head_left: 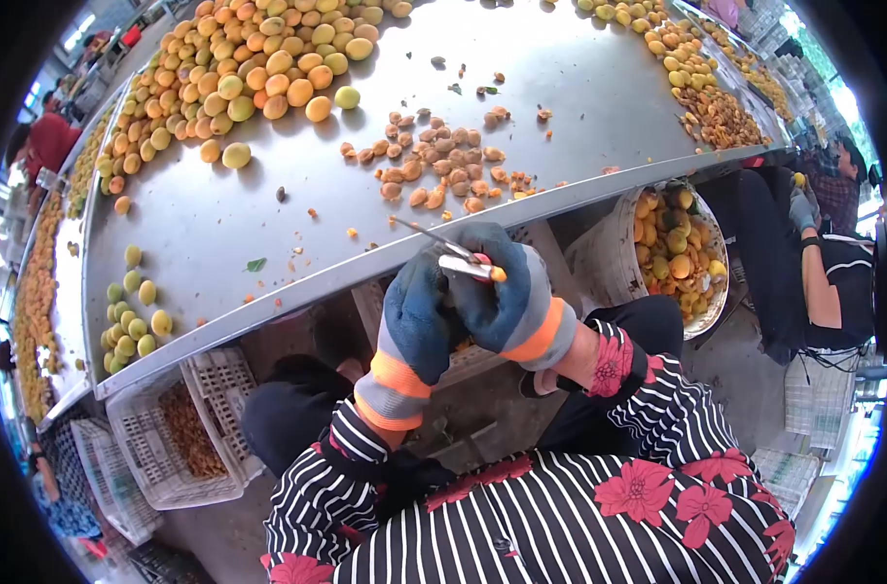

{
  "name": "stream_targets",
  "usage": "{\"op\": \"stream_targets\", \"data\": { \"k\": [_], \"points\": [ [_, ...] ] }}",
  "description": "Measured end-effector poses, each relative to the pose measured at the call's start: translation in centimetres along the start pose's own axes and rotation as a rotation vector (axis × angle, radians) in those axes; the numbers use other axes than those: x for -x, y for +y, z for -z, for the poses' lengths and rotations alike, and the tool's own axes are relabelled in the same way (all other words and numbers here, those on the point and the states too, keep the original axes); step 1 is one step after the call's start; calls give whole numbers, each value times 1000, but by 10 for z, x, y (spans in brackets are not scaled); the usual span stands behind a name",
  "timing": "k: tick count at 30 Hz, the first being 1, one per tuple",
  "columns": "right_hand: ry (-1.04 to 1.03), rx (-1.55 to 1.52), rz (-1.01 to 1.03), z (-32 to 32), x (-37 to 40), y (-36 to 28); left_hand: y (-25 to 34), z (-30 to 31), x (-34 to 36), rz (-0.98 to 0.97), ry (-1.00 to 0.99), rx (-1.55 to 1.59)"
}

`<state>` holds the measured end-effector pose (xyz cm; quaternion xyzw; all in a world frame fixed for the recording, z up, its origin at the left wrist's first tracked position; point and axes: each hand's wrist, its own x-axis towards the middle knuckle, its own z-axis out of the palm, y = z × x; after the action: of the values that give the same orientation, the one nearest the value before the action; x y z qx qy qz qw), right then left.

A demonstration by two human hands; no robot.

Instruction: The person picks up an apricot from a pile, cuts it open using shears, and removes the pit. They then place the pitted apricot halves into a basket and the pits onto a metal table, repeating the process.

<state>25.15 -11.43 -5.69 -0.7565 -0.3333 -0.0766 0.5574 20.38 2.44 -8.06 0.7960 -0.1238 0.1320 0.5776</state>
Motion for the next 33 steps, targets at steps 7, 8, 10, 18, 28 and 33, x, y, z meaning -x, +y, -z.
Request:
{"op": "stream_targets", "data": {
  "k": [7, 8, 10, 18, 28, 33],
  "points": [
    [-198, 143, 257, 15, -10, 4, 6, -4, 6, 145, -93, 402],
    [-246, 159, 258, 16, -13, 6, 2, -4, 4, 75, -107, 258],
    [-318, 181, 232, 18, -14, 7, 5, -3, 7, 377, -57, 657],
    [80, -334, -99, 4, -18, -1, 24, 16, -9, 427, 164, 428],
    [229, -911, -362, 17, -60, -40, 13, 13, -7, 222, 51, 40],
    [268, -893, -313, 10, -63, -38, 23, 7, -8, 385, 22, 590]
  ]
}}
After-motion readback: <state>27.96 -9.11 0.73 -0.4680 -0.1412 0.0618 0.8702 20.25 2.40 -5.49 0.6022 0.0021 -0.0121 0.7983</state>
